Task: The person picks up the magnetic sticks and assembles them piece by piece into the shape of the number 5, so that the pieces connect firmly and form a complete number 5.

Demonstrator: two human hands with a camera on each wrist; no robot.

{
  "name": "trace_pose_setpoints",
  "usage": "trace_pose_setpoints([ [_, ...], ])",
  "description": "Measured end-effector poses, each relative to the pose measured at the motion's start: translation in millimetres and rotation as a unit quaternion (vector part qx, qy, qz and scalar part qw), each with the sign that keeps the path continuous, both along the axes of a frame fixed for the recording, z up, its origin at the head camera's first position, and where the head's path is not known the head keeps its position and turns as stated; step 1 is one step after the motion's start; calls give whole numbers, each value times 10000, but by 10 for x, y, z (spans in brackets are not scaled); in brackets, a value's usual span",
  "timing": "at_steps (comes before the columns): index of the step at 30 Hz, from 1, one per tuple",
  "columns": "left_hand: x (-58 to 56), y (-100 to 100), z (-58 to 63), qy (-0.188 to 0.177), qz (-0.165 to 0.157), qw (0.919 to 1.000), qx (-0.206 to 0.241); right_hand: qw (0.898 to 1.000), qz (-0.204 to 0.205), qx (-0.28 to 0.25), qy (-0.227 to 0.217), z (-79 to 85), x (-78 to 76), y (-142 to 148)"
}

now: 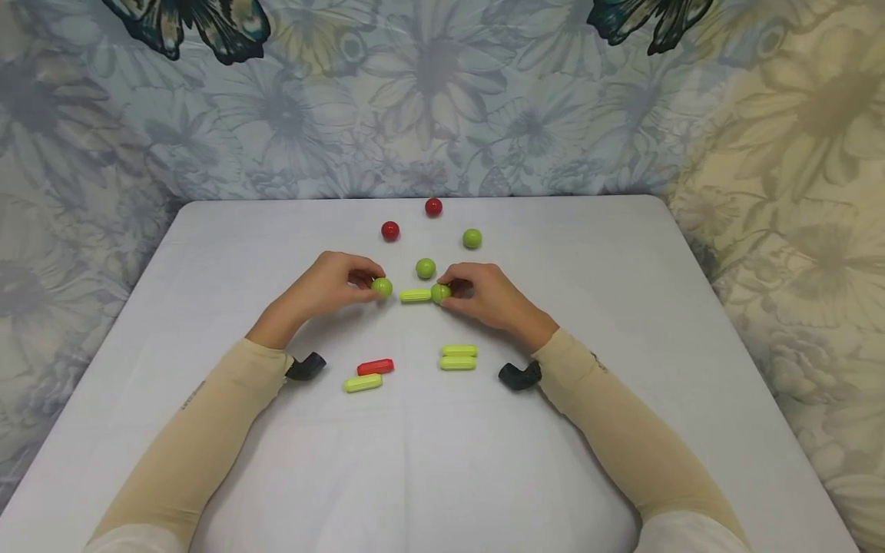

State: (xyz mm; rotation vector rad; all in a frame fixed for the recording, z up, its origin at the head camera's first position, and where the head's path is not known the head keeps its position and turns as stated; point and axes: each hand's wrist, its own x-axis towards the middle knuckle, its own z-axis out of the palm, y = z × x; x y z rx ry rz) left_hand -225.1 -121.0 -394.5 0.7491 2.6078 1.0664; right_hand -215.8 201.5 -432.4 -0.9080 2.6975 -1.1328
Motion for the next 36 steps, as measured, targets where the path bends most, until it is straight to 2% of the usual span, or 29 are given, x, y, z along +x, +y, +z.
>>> trace_pose_setpoints([
  [11,-1,37,-96,-20,-179,9998,-104,10000,-43,71,6,2,10,-12],
  [27,0,88,-129,-30,-199,9998,-73,9999,-61,97,8,36,20,-12],
  [32,-72,4,-247,-326,-260,9984,383,10000,-24,90,15,21,14,-8],
  [36,-123,-83,-371,-772,-326,9907,1070,10000,-12,69,29,-1,11,-9],
])
